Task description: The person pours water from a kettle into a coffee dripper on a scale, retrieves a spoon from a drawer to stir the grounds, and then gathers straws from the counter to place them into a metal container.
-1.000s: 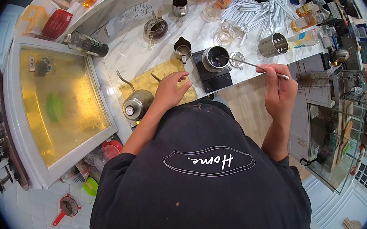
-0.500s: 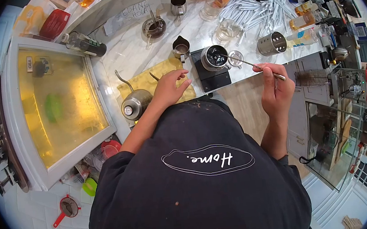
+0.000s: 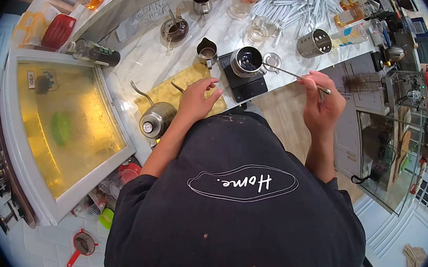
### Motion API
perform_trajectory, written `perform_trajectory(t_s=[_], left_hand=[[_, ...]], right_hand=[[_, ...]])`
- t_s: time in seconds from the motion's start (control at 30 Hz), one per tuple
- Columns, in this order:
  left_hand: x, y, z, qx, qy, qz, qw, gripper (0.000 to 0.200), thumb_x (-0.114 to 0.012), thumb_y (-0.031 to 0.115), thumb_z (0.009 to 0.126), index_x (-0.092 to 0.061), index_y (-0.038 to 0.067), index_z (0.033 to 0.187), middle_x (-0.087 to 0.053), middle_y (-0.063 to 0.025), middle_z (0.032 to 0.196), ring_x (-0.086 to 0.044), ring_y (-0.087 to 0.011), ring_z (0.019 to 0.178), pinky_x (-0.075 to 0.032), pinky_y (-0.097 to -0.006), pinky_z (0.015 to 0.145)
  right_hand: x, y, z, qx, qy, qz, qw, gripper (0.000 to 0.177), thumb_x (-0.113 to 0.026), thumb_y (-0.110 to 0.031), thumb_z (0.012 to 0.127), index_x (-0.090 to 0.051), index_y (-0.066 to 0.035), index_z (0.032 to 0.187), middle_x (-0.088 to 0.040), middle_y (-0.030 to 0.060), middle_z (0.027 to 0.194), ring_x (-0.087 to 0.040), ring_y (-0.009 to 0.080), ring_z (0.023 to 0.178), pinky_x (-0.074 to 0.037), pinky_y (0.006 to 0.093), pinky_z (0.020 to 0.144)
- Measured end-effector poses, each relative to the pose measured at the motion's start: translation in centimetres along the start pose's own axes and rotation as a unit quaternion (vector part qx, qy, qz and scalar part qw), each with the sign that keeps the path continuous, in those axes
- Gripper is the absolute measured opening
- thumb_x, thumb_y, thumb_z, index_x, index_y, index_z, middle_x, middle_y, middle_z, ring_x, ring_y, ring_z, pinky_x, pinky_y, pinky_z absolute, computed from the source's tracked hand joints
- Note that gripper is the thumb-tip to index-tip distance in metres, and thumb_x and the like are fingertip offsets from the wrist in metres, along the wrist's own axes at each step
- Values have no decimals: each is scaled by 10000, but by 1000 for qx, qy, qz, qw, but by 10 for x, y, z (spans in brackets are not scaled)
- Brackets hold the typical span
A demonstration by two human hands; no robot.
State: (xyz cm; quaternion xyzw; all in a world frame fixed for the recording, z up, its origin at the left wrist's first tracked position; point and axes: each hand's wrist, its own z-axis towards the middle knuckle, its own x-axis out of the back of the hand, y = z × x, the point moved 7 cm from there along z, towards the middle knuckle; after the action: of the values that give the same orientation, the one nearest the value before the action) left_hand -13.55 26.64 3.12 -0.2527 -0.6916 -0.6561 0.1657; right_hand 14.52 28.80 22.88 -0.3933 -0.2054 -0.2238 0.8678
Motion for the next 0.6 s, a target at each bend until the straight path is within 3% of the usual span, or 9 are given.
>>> perform_trajectory(t_s=[0.17,0.27,0.33,0.43,0.57,0.6], left_hand=[[-3,-2,-1,-6,-2,5,1000,397,-768,291,985,-709,56,1299,-761,-159,1125,-734,-289,1068,-555,-398,944],[-4,-5,0,5,-7,-1,1000,398,-769,290,984,-709,53,1298,-761,-159,1127,-733,-290,1068,-555,-397,943],[-3,-9,-2,-19,33,-14,999,401,-779,334,963,-718,75,1263,-752,-130,1074,-722,-321,968,-556,-416,849],[4,-10,-3,-10,45,-15,999,404,-781,329,962,-719,73,1268,-752,-136,1076,-720,-320,969,-556,-414,844],[13,-11,-4,6,51,-10,999,403,-781,326,961,-720,72,1268,-752,-139,1079,-720,-320,979,-558,-415,845],[13,-11,-3,14,48,-14,999,402,-780,325,961,-721,71,1266,-751,-141,1080,-720,-322,987,-559,-416,849]], right_hand=[[-10,-13,8,19,-21,19,999,68,-769,-3,940,-703,-8,955,-736,116,837,-743,300,792,-609,404,855],[-21,-12,13,-36,-37,35,998,80,-758,-20,964,-691,1,927,-734,115,818,-750,238,770,-593,347,782],[-31,6,12,-147,-32,139,979,116,-631,-53,1071,-663,17,984,-727,91,818,-747,169,781,-604,336,791],[-33,18,20,-221,22,236,946,165,-593,-96,1102,-649,5,984,-706,82,804,-753,177,785,-587,306,755],[-29,43,18,-246,27,232,941,203,-557,-142,1125,-672,22,1159,-745,115,876,-761,204,805,-578,297,788],[-29,46,16,-267,23,262,927,226,-543,-132,1128,-666,26,1233,-758,134,917,-770,222,869,-589,317,846]])
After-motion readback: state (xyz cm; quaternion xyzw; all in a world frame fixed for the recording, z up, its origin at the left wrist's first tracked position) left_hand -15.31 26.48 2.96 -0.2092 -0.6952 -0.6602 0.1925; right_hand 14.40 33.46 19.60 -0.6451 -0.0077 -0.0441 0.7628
